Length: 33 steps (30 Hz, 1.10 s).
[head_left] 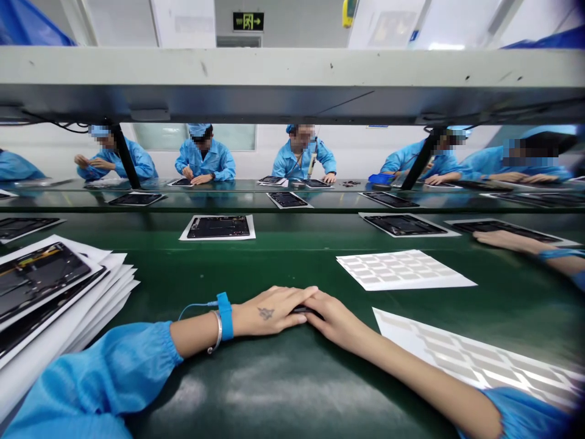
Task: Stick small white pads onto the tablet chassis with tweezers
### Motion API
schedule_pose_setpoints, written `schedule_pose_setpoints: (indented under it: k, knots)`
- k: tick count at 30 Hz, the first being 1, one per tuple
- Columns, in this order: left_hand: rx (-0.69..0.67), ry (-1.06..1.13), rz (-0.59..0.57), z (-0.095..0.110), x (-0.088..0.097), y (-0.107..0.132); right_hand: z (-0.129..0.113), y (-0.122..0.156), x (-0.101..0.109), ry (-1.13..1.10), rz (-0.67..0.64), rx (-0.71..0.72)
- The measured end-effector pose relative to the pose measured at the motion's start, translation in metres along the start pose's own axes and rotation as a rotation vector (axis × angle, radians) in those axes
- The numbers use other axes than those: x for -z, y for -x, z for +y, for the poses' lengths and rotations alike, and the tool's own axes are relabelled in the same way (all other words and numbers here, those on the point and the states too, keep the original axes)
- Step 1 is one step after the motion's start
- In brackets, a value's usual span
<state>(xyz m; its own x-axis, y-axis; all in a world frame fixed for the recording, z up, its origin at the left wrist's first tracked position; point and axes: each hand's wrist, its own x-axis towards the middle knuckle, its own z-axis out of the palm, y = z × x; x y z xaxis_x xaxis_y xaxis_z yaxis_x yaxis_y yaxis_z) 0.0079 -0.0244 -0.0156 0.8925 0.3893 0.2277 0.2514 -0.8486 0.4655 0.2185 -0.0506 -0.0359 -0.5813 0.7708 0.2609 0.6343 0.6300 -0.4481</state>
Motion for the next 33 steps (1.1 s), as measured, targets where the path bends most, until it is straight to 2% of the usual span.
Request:
schedule_pose_setpoints:
  k: [33]
  knots:
    - [0.028, -0.025, -0.007, 0.0026, -0.0006, 0.0008, -0.0003, 0.0013, 0.0011, -0.027, -0.013, 0.006]
